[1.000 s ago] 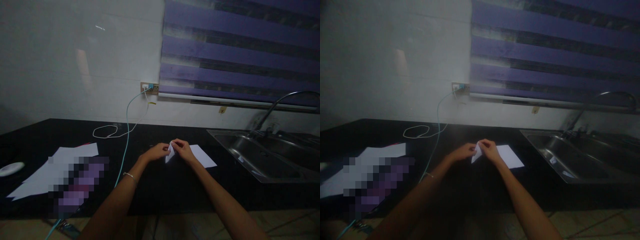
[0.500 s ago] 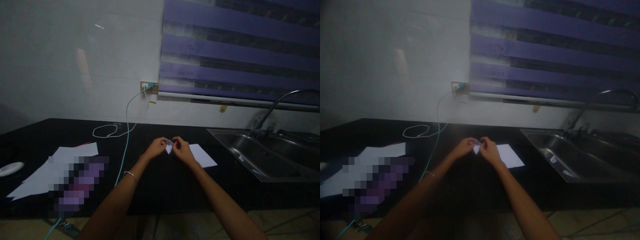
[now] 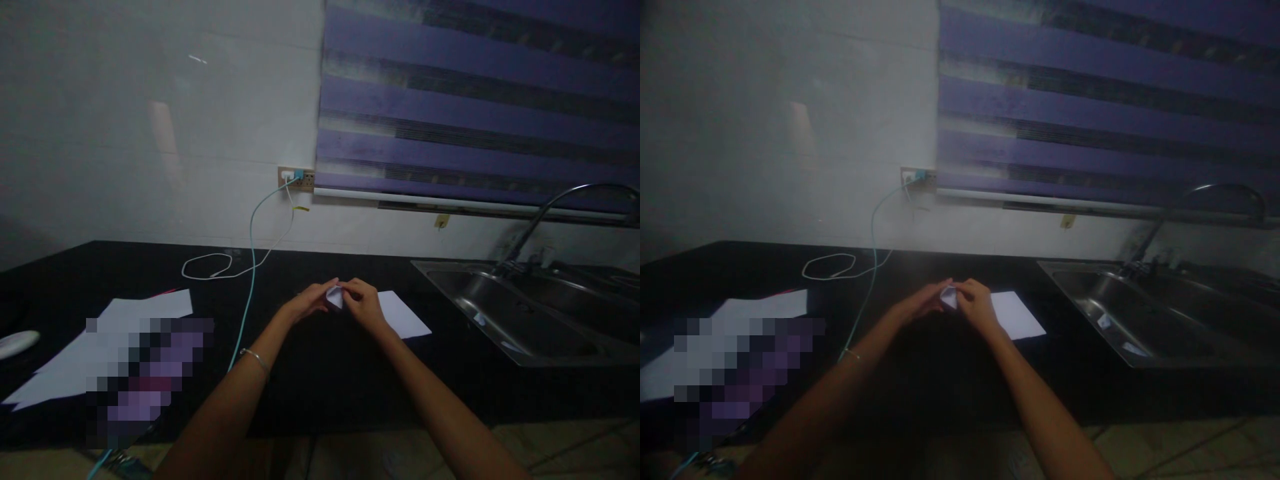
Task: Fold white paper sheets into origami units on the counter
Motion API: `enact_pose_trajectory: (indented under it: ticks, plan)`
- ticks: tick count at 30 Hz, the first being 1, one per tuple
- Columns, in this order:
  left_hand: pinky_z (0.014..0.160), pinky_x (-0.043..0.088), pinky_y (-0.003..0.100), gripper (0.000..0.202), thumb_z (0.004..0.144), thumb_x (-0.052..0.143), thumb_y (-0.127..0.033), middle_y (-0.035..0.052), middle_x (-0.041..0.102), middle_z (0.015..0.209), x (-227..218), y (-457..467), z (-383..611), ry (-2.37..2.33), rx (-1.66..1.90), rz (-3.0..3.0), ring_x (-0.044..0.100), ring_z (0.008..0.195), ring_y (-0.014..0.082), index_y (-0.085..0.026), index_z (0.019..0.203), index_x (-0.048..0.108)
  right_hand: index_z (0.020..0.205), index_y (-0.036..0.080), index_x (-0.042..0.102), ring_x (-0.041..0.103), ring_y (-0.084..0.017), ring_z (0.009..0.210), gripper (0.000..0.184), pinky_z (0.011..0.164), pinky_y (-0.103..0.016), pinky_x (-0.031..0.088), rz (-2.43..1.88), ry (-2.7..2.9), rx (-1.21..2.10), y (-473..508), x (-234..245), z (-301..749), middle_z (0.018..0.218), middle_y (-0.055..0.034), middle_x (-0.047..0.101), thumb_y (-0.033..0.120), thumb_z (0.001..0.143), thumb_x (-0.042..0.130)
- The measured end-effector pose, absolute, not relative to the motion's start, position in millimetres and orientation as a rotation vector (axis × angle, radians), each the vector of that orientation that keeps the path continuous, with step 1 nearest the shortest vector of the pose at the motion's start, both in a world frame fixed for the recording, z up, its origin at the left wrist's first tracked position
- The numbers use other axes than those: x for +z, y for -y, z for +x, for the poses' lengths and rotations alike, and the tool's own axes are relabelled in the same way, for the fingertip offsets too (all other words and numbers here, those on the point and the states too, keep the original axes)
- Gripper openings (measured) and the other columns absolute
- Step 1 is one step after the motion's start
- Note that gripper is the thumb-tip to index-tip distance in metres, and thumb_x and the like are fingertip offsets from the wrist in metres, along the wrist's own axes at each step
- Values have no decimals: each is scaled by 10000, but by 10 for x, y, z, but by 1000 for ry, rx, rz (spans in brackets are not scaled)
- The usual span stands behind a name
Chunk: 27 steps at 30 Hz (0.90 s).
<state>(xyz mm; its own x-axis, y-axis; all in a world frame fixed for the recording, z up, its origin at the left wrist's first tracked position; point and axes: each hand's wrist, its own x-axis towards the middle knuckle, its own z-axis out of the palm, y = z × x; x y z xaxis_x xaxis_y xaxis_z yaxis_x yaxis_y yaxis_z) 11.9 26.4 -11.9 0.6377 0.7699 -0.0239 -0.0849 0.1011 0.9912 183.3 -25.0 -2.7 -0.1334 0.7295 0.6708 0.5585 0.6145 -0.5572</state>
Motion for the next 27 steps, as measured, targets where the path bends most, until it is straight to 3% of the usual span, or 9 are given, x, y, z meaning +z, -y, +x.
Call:
enact_pose_trajectory:
  ticks: [6,12,20,27]
  plan:
    - [575,374,211,450,747,644,-513,87,664,812,-70,-208,77,-669,710,1493,590,706,135,-88,890,679,1007,216,706,588,-182,783,275,665,-293,455,-1037,1677,411,197,-54,1860,889,-57,656,231,811,513]
    - [581,387,228,385,740,674,-439,103,691,821,-95,-257,46,-711,729,1638,593,684,140,-93,906,695,1013,194,673,574,-157,640,313,477,-239,424,-1089,1506,789,105,-102,1915,853,-55,659,395,812,541]
    - [581,383,223,347,765,644,-435,65,679,761,-61,-204,42,-626,677,1756,556,636,122,-103,842,712,860,163,702,627,-188,723,264,664,-309,481,-1017,1599,825,78,-147,1910,806,-55,690,394,736,677]
    - [550,381,215,458,827,533,-519,78,679,763,-30,-174,25,-635,675,1834,548,609,116,-101,879,711,839,159,702,609,-181,698,265,648,-299,456,-1052,1535,795,55,-139,1975,773,-50,686,397,723,685]
